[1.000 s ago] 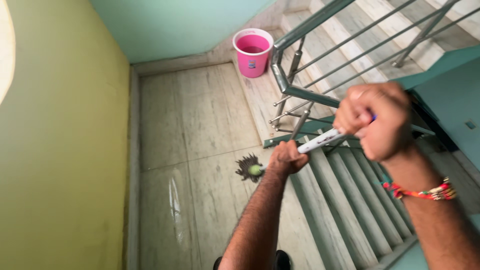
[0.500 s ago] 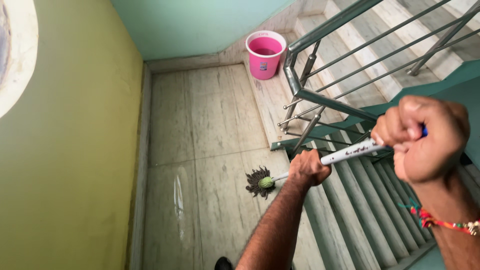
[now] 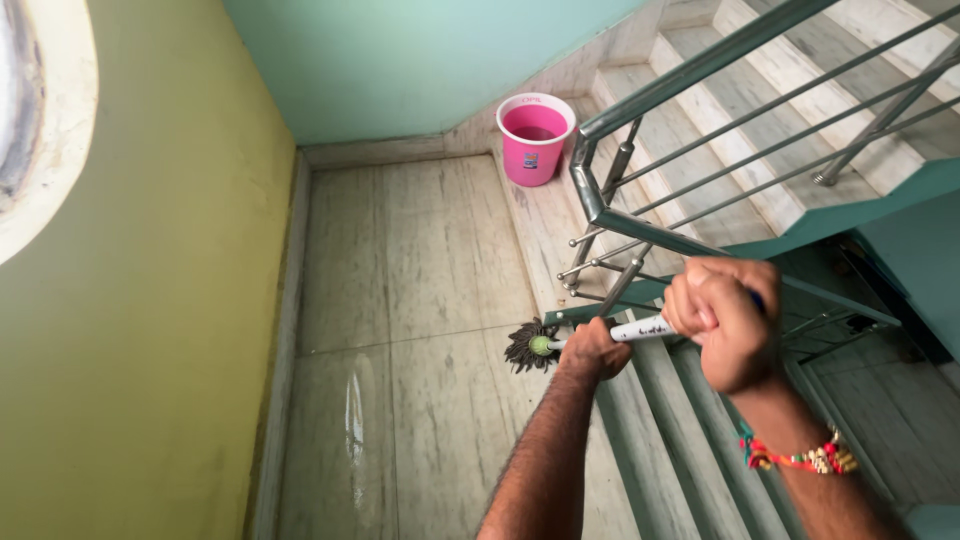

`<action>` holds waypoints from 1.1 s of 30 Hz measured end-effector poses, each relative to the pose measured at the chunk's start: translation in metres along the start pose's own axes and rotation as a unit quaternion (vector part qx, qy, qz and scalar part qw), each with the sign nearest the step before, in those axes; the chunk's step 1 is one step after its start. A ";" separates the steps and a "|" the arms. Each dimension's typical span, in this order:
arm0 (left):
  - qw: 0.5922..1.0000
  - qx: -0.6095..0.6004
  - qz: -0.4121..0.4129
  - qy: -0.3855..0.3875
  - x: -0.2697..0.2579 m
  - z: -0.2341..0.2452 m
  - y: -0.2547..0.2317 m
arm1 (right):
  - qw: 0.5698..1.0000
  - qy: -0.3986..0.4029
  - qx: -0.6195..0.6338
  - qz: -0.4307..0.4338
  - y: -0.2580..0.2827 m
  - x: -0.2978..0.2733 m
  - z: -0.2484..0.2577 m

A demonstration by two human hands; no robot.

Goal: The person mops the floor and walls of a stairwell by hand using a mop, moving the mop head across the marble floor tiles and then reaching up to wipe the upper wall surfaces.

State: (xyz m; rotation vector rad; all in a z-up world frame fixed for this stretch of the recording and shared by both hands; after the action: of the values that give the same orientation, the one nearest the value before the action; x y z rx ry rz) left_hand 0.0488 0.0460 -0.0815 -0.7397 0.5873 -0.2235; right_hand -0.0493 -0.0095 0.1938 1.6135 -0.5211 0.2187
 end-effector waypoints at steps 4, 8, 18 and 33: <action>0.999 -0.003 -0.010 -0.034 0.007 0.009 -0.004 | 1.000 -0.001 0.008 -0.011 -0.001 0.021 -0.007; 0.999 0.002 -0.027 -0.022 -0.008 0.031 -0.022 | 0.999 -0.032 0.000 -0.010 0.018 0.048 -0.007; 0.999 0.036 0.005 0.034 -0.058 0.053 -0.030 | 0.995 -0.027 -0.070 -0.066 0.051 0.052 -0.036; 0.997 0.073 -0.018 -0.003 -0.027 0.023 0.012 | 0.999 0.022 -0.048 -0.006 0.016 0.007 -0.054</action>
State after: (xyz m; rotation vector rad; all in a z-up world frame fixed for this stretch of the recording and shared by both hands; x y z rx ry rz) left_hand 0.0399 0.0786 -0.0646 -0.6091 0.5467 -0.2956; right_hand -0.0417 0.0411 0.2177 1.5150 -0.4819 0.2173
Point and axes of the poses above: each hand's wrist, its own x-axis towards the middle knuckle, its own z-axis out of the back of the hand, y = z × x, the point moved 5 cm from there along x, towards the middle knuckle, and after that the axes turned 7 degrees about z, right-handed, at the moved point
